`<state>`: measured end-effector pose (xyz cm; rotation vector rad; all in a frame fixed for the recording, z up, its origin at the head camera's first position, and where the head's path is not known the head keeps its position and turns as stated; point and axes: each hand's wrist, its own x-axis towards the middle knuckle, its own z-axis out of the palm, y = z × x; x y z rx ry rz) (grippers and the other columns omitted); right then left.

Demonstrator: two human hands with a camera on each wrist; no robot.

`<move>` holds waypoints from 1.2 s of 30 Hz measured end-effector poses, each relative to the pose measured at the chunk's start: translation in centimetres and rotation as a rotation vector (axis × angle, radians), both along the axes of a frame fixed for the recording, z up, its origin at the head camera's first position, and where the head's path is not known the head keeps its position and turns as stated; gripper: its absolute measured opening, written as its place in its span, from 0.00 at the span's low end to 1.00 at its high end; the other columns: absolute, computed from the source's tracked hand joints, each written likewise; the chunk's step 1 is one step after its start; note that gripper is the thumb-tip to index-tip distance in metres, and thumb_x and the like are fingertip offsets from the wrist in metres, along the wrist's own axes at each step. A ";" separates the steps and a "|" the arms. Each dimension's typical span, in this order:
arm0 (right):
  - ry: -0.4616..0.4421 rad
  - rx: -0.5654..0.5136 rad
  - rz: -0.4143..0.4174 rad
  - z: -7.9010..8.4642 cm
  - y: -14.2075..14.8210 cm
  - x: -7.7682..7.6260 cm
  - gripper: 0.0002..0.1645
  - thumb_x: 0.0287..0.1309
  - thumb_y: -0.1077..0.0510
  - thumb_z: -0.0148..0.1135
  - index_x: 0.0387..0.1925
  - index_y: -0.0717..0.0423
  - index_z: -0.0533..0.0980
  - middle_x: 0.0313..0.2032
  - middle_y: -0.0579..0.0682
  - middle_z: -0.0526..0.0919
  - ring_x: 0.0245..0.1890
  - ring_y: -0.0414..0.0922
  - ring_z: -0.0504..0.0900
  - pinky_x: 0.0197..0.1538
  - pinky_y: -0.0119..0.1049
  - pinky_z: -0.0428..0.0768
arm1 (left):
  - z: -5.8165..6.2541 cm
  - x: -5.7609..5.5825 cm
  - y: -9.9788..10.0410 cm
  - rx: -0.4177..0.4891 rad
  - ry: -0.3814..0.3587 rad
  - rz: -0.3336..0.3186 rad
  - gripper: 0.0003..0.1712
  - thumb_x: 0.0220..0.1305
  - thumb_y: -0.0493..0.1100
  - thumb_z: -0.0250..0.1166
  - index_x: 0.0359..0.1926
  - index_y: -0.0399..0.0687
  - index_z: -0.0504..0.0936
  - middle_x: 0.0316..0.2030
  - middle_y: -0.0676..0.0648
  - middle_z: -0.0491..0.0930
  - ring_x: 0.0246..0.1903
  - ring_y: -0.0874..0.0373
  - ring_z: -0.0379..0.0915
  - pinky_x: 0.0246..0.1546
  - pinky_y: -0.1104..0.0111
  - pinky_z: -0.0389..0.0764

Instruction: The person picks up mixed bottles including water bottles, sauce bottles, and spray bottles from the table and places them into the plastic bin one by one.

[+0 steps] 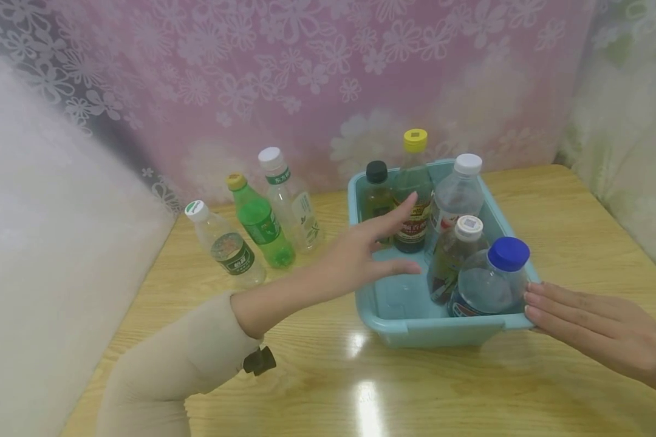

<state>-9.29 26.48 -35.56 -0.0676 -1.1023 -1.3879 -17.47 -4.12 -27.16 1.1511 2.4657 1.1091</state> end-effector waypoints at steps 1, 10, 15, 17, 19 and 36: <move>0.055 0.022 -0.064 0.0 0.1 0.0 0.29 0.74 0.64 0.28 0.73 0.59 0.41 0.74 0.42 0.41 0.71 0.27 0.37 0.67 0.13 0.39 | 0.0 0.0 -0.3 0.026 -0.031 0.014 0.53 0.55 0.51 0.69 0.73 0.71 0.44 0.71 0.60 0.54 0.66 0.65 0.60 0.59 0.71 0.72; 0.218 0.069 -0.199 0.0 0.1 -0.2 0.29 0.75 0.62 0.26 0.72 0.58 0.38 0.74 0.42 0.38 0.71 0.29 0.33 0.67 0.13 0.35 | -0.2 -0.4 -3.6 0.256 -0.114 0.120 0.54 0.52 0.42 0.72 0.71 0.75 0.50 0.67 0.57 0.64 0.63 0.63 0.65 0.58 0.57 0.74; 0.309 0.079 -0.249 -0.2 0.0 -0.3 0.29 0.75 0.60 0.24 0.73 0.57 0.37 0.74 0.42 0.36 0.71 0.29 0.31 0.66 0.13 0.33 | -0.7 -0.6 -5.5 0.315 -0.066 0.176 0.52 0.52 0.40 0.72 0.71 0.72 0.52 0.66 0.56 0.66 0.63 0.58 0.66 0.57 0.61 0.74; 0.289 0.074 -0.229 -0.3 0.0 -0.3 0.29 0.75 0.60 0.25 0.73 0.57 0.37 0.74 0.41 0.36 0.71 0.28 0.31 0.66 0.13 0.34 | -0.7 -0.7 -6.3 0.323 -0.013 0.188 0.53 0.51 0.41 0.72 0.72 0.70 0.53 0.66 0.56 0.66 0.63 0.60 0.65 0.57 0.63 0.74; 0.286 0.081 -0.238 -0.3 0.0 -0.3 0.29 0.75 0.61 0.25 0.73 0.57 0.37 0.74 0.42 0.36 0.71 0.29 0.31 0.66 0.13 0.34 | -0.5 -0.8 -7.1 0.333 0.044 0.194 0.52 0.50 0.42 0.72 0.72 0.68 0.53 0.66 0.57 0.66 0.63 0.62 0.64 0.58 0.65 0.74; -0.122 -0.014 0.114 0.3 -0.1 0.2 0.28 0.73 0.67 0.32 0.72 0.59 0.47 0.73 0.42 0.48 0.70 0.26 0.44 0.66 0.12 0.45 | 2.3 -1.1 -12.3 0.408 0.263 0.481 0.49 0.50 0.38 0.71 0.71 0.61 0.57 0.66 0.49 0.65 0.63 0.57 0.65 0.62 0.63 0.70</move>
